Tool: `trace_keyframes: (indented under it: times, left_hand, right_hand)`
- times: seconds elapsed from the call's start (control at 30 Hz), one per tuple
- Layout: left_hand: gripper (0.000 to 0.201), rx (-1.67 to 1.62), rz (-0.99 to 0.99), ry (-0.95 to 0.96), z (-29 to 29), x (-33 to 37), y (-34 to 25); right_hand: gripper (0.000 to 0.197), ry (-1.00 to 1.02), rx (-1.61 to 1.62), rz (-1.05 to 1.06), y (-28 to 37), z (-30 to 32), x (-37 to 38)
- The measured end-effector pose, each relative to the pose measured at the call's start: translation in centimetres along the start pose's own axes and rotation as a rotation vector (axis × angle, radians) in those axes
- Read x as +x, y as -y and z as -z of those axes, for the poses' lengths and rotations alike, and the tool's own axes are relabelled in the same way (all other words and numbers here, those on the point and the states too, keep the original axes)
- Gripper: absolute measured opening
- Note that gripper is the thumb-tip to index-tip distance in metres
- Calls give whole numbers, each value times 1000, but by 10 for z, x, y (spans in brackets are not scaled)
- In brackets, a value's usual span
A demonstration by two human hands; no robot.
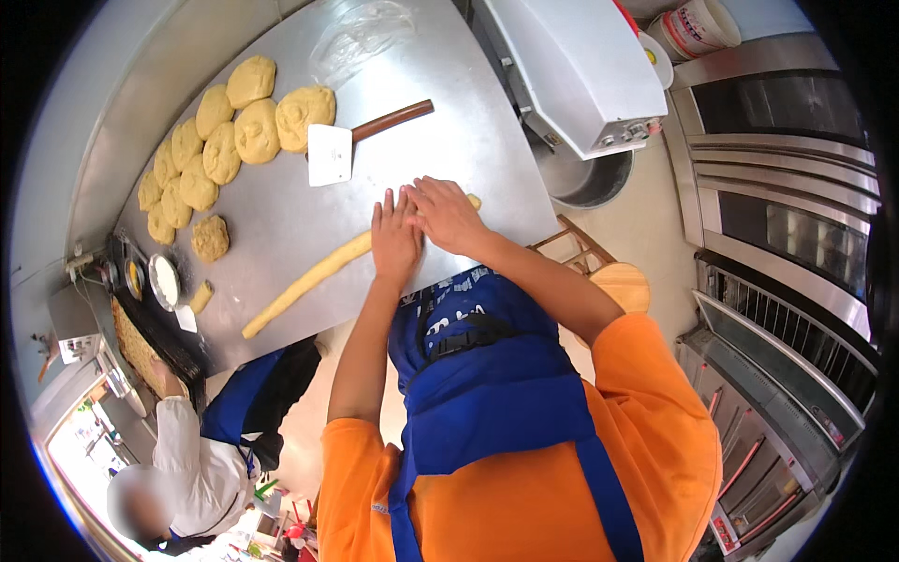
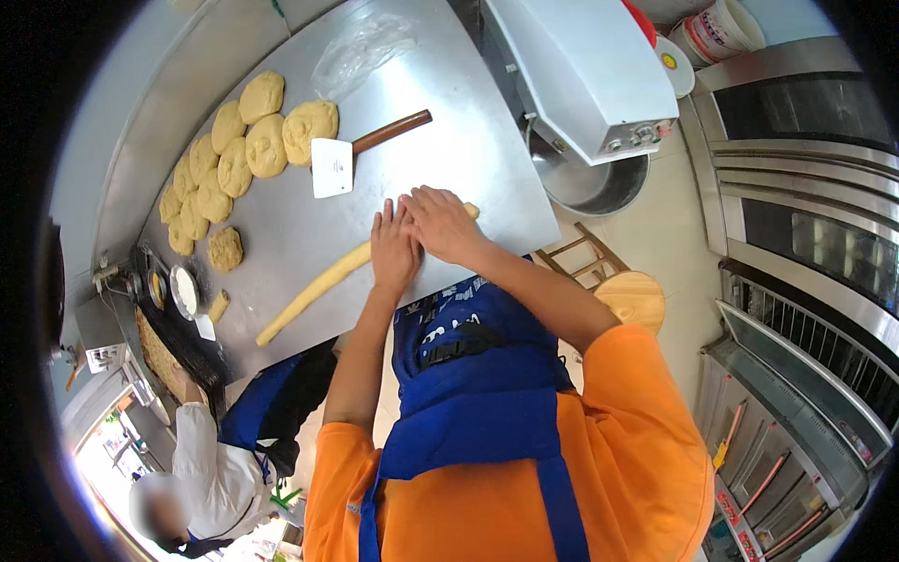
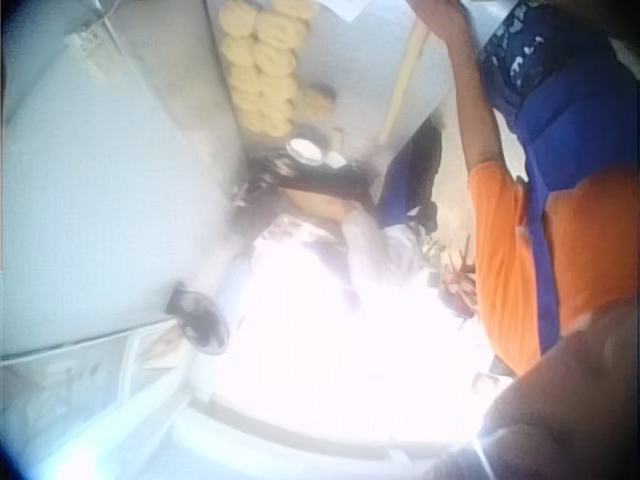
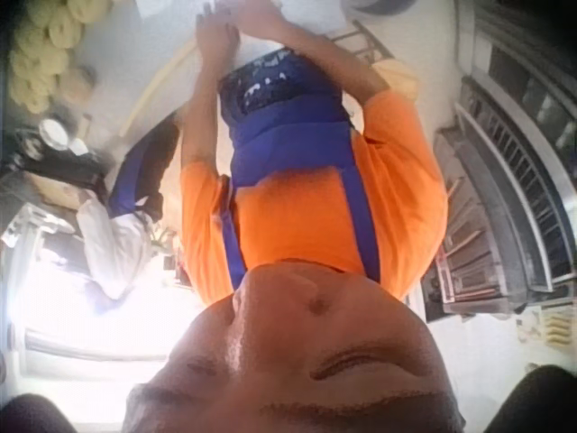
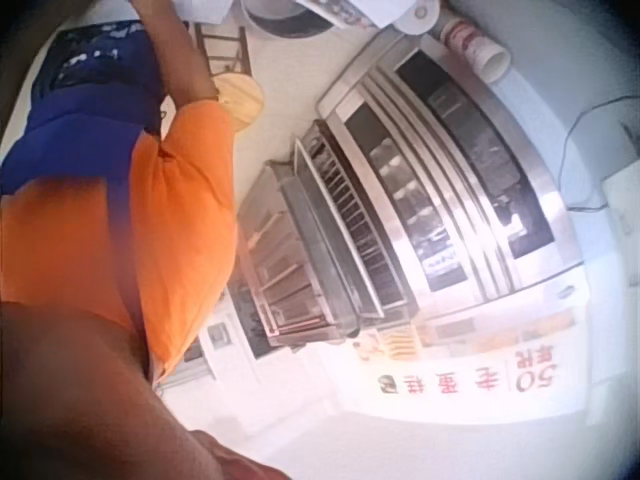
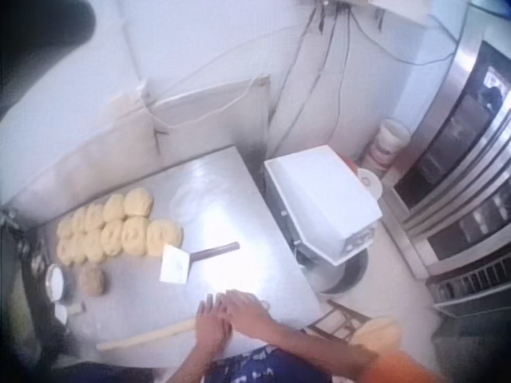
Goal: The person operates a commercial oven control panel, then kneads and rolls a long piece of dough on a stainless steel table. They use a bench scraper to cut the dough into smaller pieces and place them on a tray. Finally, they open the oven door to check the baking progress.
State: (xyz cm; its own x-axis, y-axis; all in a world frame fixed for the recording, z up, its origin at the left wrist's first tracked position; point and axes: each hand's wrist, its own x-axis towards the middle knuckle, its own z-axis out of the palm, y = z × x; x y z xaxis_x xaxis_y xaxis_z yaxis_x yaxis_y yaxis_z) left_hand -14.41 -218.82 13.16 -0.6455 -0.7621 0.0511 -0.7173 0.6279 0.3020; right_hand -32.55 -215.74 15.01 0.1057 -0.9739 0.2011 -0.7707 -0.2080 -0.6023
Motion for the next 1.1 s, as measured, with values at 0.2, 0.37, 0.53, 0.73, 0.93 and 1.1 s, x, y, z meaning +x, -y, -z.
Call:
trace_keyframes:
  times: [0.2,0.37,0.53,0.73,0.93,1.1]
  left_hand:
    - [60,-74,55,-56,-28,-68,-27]
    - [82,91,188,-163,-2,34,9]
    - [75,2,197,-149,12,65,28]
    - [76,-67,84,77,-13,-45,-32]
    - [79,11,162,20,-8,10,-11]
    - [74,80,255,-228,6,81,24]
  right_hand:
    - [72,183,-89,74,3,-13,-69]
    - [78,112,-446,49,-35,-8,36]
    - [79,251,-333,139,-52,-6,88]
    - [85,376,-251,184,-25,8,-44]
    - [83,193,-374,65,-34,2,-4]
    - [85,-7,-393,55,-58,5,85]
